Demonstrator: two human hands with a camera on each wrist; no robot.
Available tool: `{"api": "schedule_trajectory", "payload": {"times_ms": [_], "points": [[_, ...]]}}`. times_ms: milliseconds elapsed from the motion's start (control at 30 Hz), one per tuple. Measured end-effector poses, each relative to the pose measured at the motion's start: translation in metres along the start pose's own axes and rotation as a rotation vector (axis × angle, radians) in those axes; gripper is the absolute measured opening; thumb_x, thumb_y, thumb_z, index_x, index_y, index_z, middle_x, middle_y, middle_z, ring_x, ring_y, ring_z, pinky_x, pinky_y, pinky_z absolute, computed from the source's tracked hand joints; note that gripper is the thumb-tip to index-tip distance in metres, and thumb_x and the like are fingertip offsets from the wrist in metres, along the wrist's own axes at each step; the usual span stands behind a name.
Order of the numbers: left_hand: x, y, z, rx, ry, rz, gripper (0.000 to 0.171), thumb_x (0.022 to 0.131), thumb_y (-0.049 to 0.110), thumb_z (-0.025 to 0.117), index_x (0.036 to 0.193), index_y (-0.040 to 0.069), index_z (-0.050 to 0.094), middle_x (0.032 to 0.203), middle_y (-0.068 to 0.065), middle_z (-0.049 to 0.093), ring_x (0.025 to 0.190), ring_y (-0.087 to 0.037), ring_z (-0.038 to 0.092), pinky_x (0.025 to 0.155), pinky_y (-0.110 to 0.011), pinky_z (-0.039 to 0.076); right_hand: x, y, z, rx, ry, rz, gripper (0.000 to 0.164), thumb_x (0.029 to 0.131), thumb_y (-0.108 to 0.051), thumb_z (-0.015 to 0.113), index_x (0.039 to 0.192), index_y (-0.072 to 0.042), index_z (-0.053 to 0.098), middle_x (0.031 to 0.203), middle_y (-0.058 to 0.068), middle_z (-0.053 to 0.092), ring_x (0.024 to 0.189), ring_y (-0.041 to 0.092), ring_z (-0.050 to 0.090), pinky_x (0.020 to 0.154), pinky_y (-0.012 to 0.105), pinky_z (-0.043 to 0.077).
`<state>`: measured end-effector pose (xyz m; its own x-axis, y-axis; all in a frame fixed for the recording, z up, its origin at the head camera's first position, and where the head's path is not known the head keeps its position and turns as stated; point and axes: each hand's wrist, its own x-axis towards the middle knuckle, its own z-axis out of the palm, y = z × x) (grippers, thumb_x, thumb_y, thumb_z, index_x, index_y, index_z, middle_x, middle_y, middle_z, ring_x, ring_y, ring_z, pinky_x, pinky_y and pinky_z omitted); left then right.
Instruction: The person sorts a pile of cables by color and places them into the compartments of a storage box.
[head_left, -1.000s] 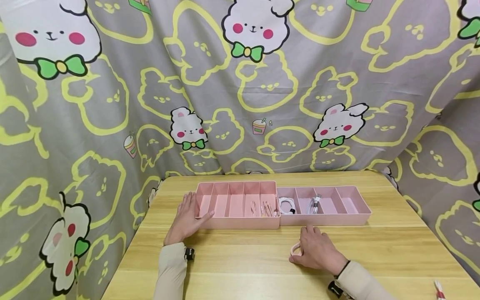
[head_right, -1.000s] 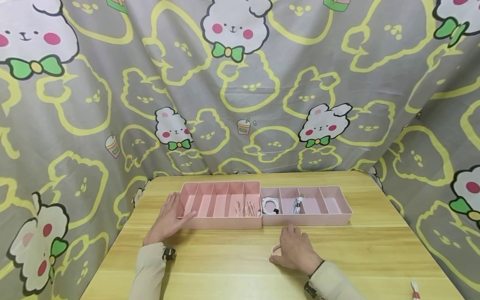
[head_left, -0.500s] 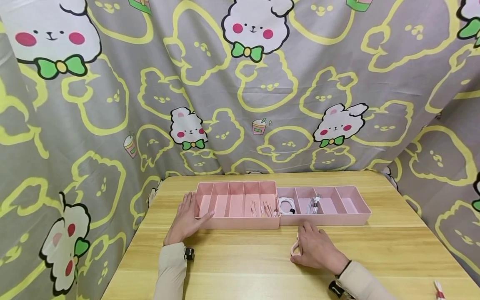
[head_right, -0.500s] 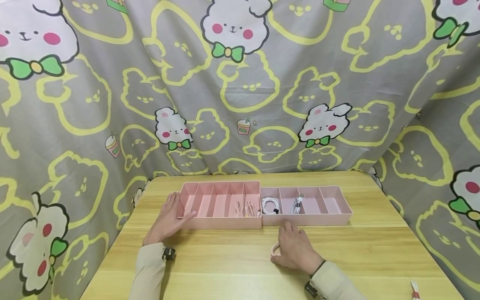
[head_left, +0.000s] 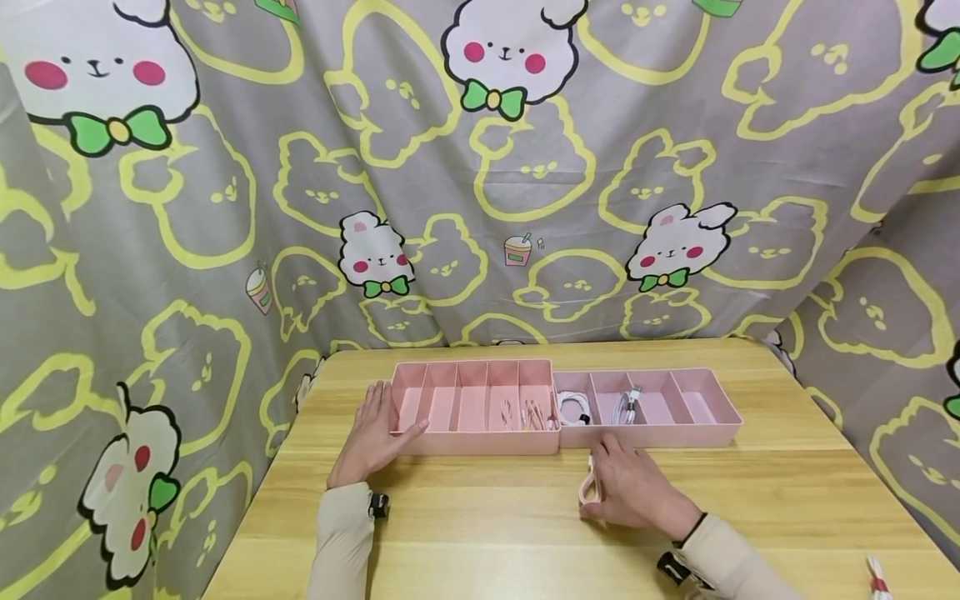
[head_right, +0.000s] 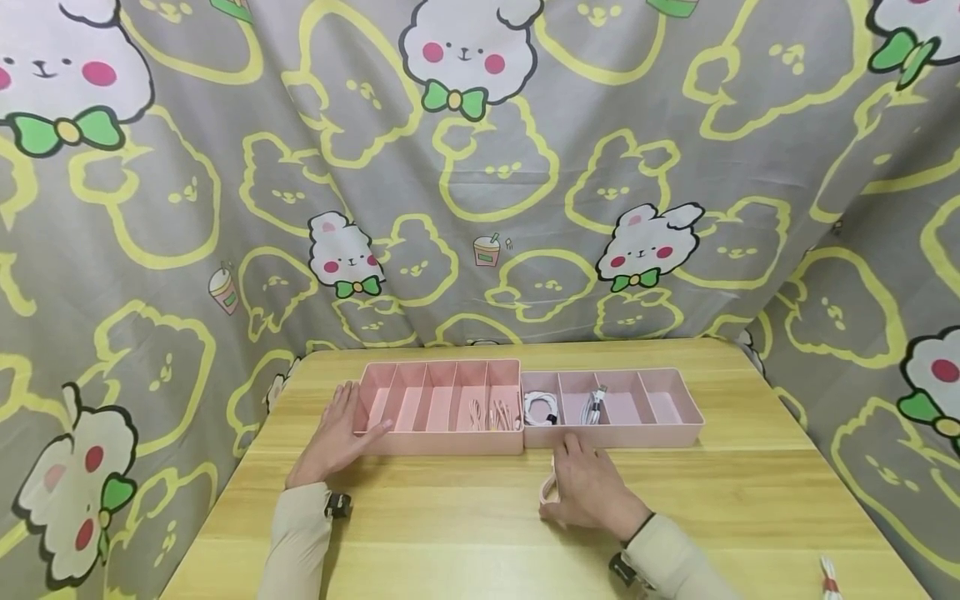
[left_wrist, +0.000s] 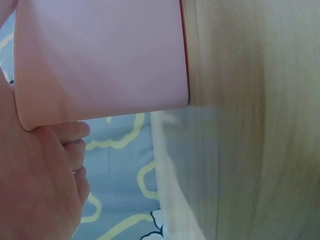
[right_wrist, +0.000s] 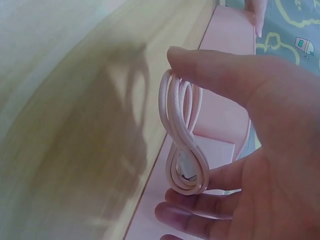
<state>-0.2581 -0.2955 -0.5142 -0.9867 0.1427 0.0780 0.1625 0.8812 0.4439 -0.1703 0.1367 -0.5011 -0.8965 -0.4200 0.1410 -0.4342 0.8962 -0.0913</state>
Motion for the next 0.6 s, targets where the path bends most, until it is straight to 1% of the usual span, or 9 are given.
{"api": "schedule_trajectory", "payload": {"times_ms": [100,267,367,467,600], "points": [[0.000,0.000,0.000,0.003,0.003,0.002,0.115,0.094,0.072,0.055,0.164,-0.003,0.004,0.173,-0.025,0.004,0.163,-0.042,-0.002,0.131,-0.063,0.008,0.001,0.001,-0.002,-0.001,0.014,-0.015,0.092,0.061,-0.059,0.092,0.121,0.004,0.062,0.117,0.018,0.060,0.103,0.030,0.060,0.080,0.049,0.059],[0.000,0.000,0.000,0.003,0.007,0.008,0.114,0.094,0.071,0.056,0.164,-0.003,0.005,0.173,-0.026,0.006,0.163,-0.042,-0.001,0.130,-0.063,0.008,0.003,0.001,-0.007,-0.003,0.039,-0.046,0.087,0.061,-0.058,0.092,0.116,0.002,0.062,0.110,0.013,0.059,0.100,0.026,0.058,0.084,0.047,0.058],[0.001,0.000,0.000,0.007,0.012,0.012,0.114,0.094,0.071,0.056,0.164,-0.004,0.006,0.173,-0.026,0.006,0.163,-0.042,0.000,0.130,-0.064,0.010,0.004,0.001,-0.010,0.001,0.043,-0.058,0.091,0.062,-0.056,0.092,0.122,0.005,0.061,0.112,0.014,0.060,0.104,0.029,0.060,0.088,0.049,0.058],[0.000,-0.001,0.000,0.010,0.011,0.013,0.114,0.094,0.072,0.055,0.164,-0.004,0.006,0.173,-0.026,0.006,0.162,-0.043,-0.001,0.130,-0.064,0.010,0.005,0.000,-0.013,0.009,0.042,-0.065,0.099,0.064,-0.055,0.092,0.132,0.009,0.058,0.120,0.018,0.062,0.112,0.035,0.062,0.095,0.053,0.057],[0.000,-0.001,0.000,0.008,0.011,0.012,0.115,0.093,0.072,0.055,0.164,-0.004,0.006,0.173,-0.027,0.008,0.162,-0.042,0.000,0.130,-0.064,0.011,0.006,0.000,-0.016,0.017,0.033,-0.070,0.103,0.065,-0.055,0.092,0.137,0.010,0.055,0.126,0.022,0.062,0.116,0.039,0.062,0.100,0.056,0.055]]}}
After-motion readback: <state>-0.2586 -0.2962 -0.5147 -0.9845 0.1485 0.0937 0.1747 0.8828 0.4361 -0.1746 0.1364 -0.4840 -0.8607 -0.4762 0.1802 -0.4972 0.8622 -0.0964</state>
